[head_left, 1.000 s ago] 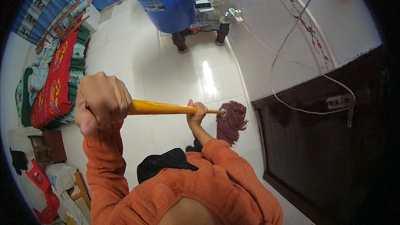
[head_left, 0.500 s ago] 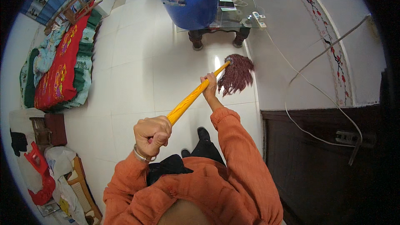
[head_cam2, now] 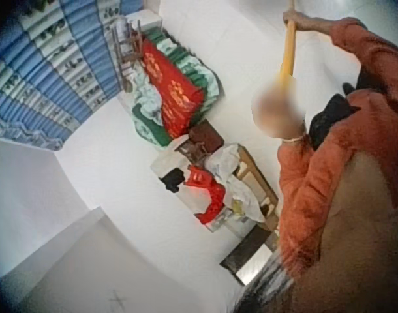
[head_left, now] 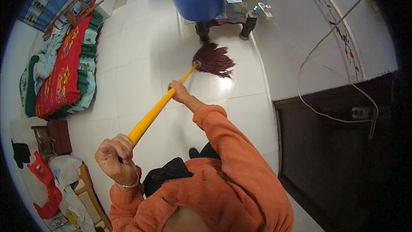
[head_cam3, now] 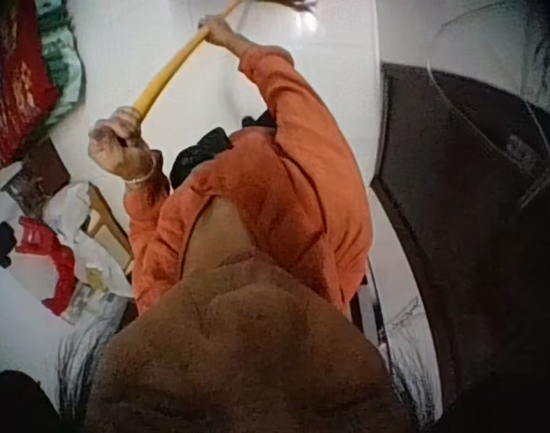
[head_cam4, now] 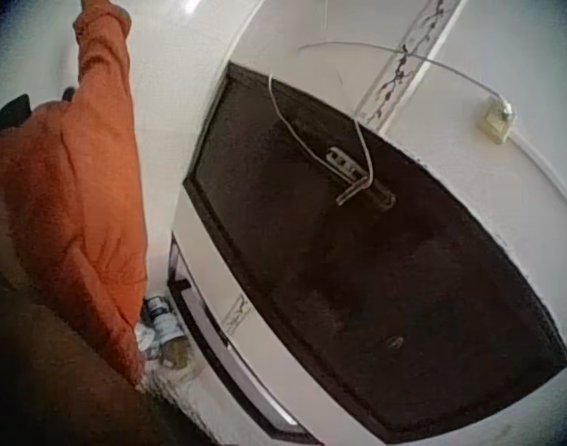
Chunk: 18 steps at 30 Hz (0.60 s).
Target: The person mops the tiled floor of a bedroom using a yellow-handled string mop. They move the mop back and forth across the floor, navigating around furniture such as a bed with a red floral cover, a glass table, and a blue bucket.
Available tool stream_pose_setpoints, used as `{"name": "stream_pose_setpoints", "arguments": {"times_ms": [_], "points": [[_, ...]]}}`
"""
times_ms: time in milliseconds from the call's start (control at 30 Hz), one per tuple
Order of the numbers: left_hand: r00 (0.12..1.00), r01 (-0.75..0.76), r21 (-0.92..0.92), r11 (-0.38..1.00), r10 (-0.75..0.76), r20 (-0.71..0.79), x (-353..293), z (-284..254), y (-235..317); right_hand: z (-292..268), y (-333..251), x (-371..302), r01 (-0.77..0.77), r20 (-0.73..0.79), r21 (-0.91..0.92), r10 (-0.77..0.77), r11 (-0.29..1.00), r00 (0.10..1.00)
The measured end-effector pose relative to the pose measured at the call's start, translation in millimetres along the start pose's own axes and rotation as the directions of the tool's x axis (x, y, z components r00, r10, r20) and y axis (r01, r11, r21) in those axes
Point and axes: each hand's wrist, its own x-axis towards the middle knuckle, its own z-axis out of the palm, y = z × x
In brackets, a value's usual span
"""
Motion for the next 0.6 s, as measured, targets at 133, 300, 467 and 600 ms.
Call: {"name": "stream_pose_setpoints", "arguments": {"times_ms": [133, 300, 467, 600], "points": [[0.996, -0.081, 0.054, 0.995, 0.079, 0.032, -38.9, -30.1, 15.6, 42.5, -45.0, -18.0, 0.048, 0.086, 0.168, -0.064, 0.985, 0.994], [0.921, -0.320, 0.092, 0.943, 0.287, 0.263, -48.9, -76.4, 62.9, 67.6, -115.1, -50.2, 0.128, 0.308, 0.206, -0.188, 0.970, 0.933], [0.831, -0.535, 0.172, 0.827, 0.479, 0.282, -59.8, -122.2, 94.2, 26.8, -173.6, -108.3, 0.030, 0.352, 0.298, -0.139, 0.954, 0.926], [0.881, -0.451, 0.085, 0.888, 0.428, 0.200, -78.1, -143.3, 97.6, 10.2, -170.5, -124.1, 0.086, 0.380, 0.196, -0.156, 0.977, 0.912]]}}
